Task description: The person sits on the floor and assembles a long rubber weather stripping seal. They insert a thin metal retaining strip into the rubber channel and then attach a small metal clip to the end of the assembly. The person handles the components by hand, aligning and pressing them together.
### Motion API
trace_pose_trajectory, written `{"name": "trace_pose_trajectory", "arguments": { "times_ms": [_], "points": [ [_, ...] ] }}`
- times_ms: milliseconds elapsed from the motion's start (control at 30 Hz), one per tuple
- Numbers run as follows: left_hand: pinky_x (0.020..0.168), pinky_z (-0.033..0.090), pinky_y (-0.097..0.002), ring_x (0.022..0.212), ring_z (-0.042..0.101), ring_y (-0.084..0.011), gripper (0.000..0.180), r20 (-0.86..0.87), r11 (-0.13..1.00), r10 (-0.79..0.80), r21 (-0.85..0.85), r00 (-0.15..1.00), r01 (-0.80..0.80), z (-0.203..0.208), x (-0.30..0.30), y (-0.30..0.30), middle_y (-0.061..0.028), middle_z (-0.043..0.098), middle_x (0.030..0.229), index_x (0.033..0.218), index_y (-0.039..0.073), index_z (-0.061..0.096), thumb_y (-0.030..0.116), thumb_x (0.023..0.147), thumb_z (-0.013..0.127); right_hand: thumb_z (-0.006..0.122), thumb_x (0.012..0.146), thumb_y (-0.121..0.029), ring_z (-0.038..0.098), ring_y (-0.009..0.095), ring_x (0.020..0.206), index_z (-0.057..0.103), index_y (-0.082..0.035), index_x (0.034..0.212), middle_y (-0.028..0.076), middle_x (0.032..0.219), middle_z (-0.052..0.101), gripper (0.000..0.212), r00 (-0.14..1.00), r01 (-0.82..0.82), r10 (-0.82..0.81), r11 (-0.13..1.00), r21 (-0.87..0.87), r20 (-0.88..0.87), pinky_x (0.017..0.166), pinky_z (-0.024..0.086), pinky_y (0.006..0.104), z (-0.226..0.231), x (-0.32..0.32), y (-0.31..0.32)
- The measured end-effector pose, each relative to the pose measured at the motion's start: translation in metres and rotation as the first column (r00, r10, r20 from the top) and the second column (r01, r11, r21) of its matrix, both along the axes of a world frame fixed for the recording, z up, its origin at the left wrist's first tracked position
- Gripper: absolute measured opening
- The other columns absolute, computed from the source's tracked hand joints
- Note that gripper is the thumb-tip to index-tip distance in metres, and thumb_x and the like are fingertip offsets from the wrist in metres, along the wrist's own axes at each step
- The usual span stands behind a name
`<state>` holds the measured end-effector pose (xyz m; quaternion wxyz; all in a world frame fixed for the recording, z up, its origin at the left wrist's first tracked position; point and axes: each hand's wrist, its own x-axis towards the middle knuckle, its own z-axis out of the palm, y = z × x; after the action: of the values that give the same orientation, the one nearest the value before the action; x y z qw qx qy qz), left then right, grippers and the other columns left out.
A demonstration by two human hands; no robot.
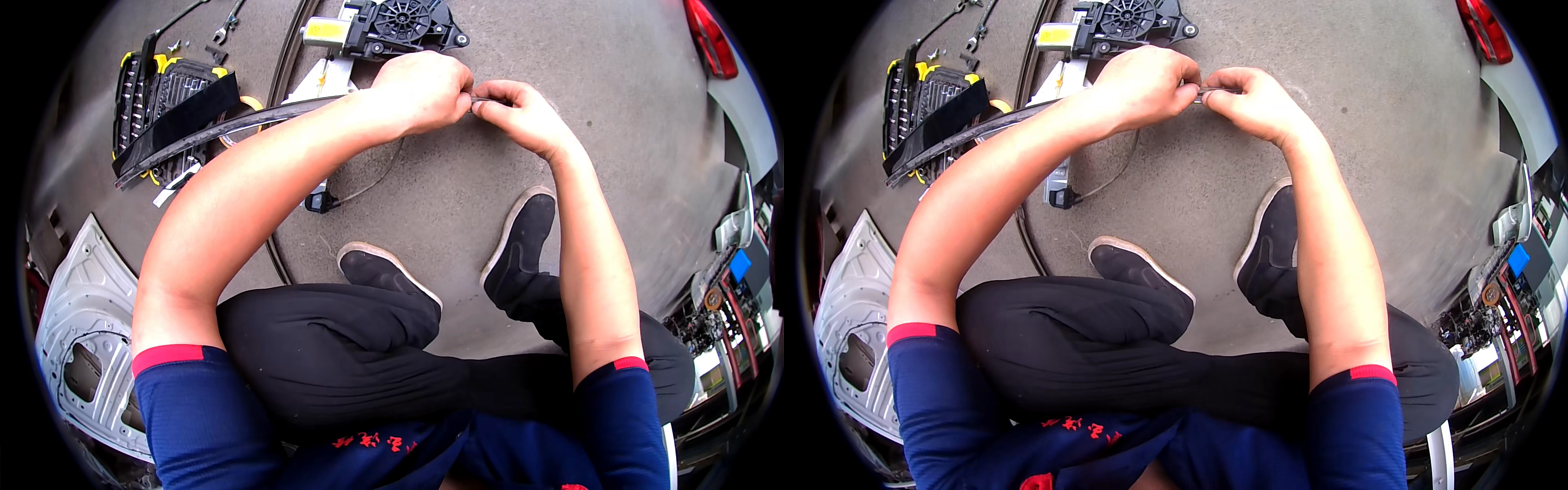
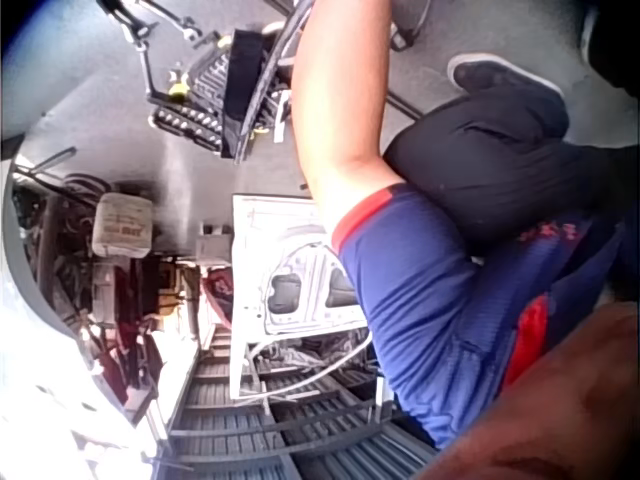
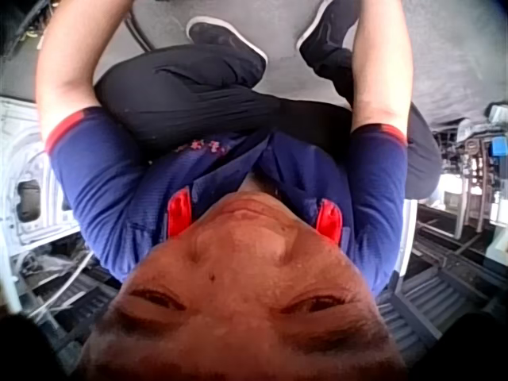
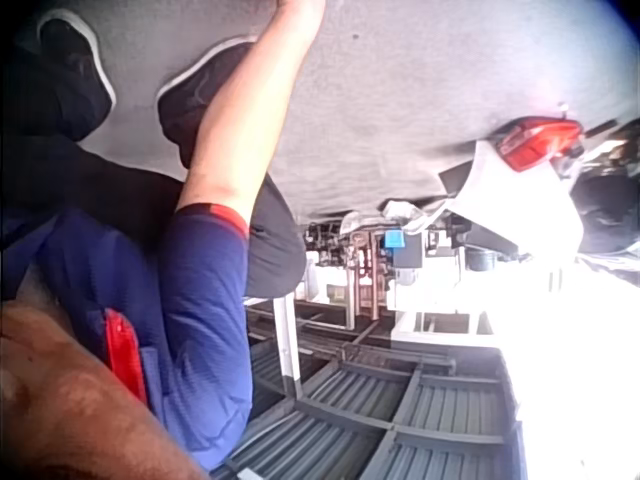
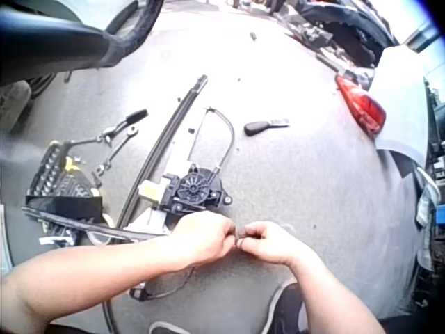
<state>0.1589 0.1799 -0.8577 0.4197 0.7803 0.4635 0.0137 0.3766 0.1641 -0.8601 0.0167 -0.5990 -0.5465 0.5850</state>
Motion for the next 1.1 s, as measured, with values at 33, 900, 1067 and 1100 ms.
{"name": "trace_pose_trajectory", "arguments": {
  "times_ms": [33, 900, 1067, 1100],
  "points": [
    [0.087, 0.059, -0.0476, 0.095, 0.075, -0.0344, 0.025, -0.001, 1.000, 0.001, -0.002, 1.000, -0.001, -0.001, -0.001, 0.000, -0.0154, 0.077, 0.095, 0.103, 0.009, 0.079, 0.026, 0.092, 0.063, 0.071, 0.087, -0.029, 0.064, 0.012, 0.088, 0.076, -0.001, 0.108, 0.003, 0.091, 0.073, 0.035, 0.999, 0.020, -0.020, 1.000, -0.003, -0.033, 0.081, 0.053, 0.0318, 0.000, 0.000, 0.002],
    [0.083, 0.059, -0.0486, 0.092, 0.074, -0.0364, 0.023, -0.104, 0.963, -0.222, 0.136, 0.969, 0.235, 0.001, -0.008, 0.011, -0.0169, 0.076, 0.094, 0.104, 0.008, 0.076, 0.024, 0.094, 0.064, 0.058, 0.098, -0.032, 0.069, 0.036, 0.106, 0.073, -0.004, 0.110, 0.019, 0.109, 0.072, 0.035, 0.987, -0.152, 0.160, 0.942, 0.298, -0.002, 0.096, 0.053, 0.0442, -0.002, 0.001, 0.000],
    [0.084, 0.058, -0.0490, 0.093, 0.073, -0.0383, 0.025, -0.030, 0.977, -0.208, 0.046, 0.978, 0.209, -0.001, -0.018, 0.015, -0.0194, 0.075, 0.096, 0.107, 0.006, 0.076, 0.024, 0.096, 0.061, 0.069, 0.090, -0.028, 0.072, 0.031, 0.087, 0.075, -0.001, 0.108, 0.020, 0.096, 0.074, 0.033, 0.964, -0.261, 0.236, 0.933, 0.249, 0.124, 0.081, 0.056, 0.0422, 0.012, -0.015, 0.004],
    [0.085, 0.057, -0.0488, 0.094, 0.073, -0.0389, 0.026, 0.022, 0.979, -0.202, -0.021, 0.979, 0.202, -0.002, -0.023, 0.020, -0.0205, 0.075, 0.097, 0.108, 0.006, 0.075, 0.024, 0.097, 0.060, 0.069, 0.090, -0.028, 0.072, 0.031, 0.087, 0.075, -0.001, 0.108, 0.020, 0.096, 0.074, 0.033, 0.964, -0.260, 0.236, 0.933, 0.249, 0.123, 0.081, 0.056, 0.0422, 0.012, -0.016, 0.003]
  ]
}}
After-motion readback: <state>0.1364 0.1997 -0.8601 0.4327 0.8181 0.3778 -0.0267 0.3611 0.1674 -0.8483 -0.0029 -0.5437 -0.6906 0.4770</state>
